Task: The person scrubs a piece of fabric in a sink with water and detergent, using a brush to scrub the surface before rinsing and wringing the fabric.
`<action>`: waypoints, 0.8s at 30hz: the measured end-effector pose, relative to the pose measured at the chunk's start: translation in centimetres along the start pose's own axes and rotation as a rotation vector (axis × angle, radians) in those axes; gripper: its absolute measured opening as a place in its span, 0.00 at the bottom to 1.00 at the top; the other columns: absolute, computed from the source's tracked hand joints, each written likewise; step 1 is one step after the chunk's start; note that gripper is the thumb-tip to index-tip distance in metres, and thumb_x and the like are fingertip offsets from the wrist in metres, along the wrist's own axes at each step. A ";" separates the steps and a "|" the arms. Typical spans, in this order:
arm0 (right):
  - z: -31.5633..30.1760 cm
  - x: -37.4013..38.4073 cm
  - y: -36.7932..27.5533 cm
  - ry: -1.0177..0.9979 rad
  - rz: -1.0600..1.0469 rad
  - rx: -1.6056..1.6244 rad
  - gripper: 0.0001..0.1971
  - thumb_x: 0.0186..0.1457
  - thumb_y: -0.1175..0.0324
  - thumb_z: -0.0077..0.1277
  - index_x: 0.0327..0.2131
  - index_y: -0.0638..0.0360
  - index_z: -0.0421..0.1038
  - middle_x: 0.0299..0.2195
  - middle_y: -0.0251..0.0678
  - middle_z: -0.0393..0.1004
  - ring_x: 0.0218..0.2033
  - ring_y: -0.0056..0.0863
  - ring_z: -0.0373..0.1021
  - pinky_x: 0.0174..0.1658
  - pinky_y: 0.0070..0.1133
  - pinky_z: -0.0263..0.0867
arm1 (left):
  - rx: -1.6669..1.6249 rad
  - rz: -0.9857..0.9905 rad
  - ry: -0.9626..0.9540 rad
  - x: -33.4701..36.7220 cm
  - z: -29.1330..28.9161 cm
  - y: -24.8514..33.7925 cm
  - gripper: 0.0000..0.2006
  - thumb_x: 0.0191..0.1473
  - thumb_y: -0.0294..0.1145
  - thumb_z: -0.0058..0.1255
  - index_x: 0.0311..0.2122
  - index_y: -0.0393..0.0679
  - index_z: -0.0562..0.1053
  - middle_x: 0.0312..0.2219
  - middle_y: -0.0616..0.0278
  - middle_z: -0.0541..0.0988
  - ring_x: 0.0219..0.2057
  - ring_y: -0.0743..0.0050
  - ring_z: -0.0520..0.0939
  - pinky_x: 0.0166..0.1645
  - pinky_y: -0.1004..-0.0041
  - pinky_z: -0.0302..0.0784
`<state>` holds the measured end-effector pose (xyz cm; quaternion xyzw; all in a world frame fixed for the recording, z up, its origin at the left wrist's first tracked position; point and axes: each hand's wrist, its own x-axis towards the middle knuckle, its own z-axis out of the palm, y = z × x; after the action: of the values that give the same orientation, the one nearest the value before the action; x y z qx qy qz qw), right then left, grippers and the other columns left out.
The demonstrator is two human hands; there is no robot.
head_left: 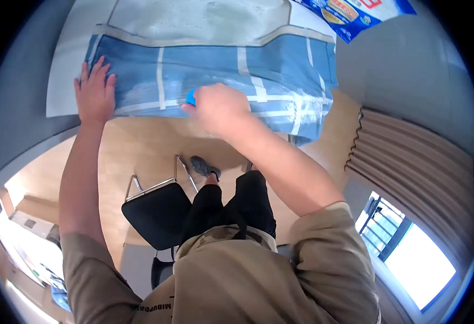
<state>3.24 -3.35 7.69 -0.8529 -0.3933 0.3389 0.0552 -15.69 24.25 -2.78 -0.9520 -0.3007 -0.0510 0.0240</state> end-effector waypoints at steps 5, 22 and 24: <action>-4.4 -5.2 16.4 0.029 0.353 -0.192 0.27 0.56 0.42 0.52 0.28 0.61 0.77 0.32 0.51 0.79 0.37 0.48 0.76 0.40 0.39 0.72 | -0.010 0.006 0.035 0.7 -0.5 0.6 0.20 0.64 0.46 0.40 0.56 0.51 0.71 0.64 0.73 0.64 0.69 0.52 0.54 0.69 0.42 0.45; -2.7 -3.4 10.0 0.172 0.212 0.118 0.23 0.51 0.47 0.60 0.26 0.62 0.77 0.26 0.50 0.78 0.30 0.48 0.75 0.36 0.36 0.70 | 0.013 0.021 0.017 0.5 0.3 0.1 0.20 0.64 0.47 0.39 0.54 0.51 0.72 0.64 0.72 0.65 0.69 0.51 0.55 0.69 0.41 0.45; -1.5 -0.9 3.8 0.094 0.091 0.016 0.24 0.52 0.45 0.59 0.27 0.61 0.77 0.26 0.49 0.78 0.30 0.47 0.74 0.36 0.36 0.70 | -0.007 0.017 0.015 -0.2 0.7 -0.6 0.19 0.64 0.47 0.39 0.54 0.51 0.72 0.64 0.72 0.65 0.69 0.51 0.55 0.68 0.41 0.45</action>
<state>6.17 -6.28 7.93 -0.8843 -0.3485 0.3038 0.0648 -16.14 24.68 -3.53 -0.9542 -0.2923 -0.0590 0.0233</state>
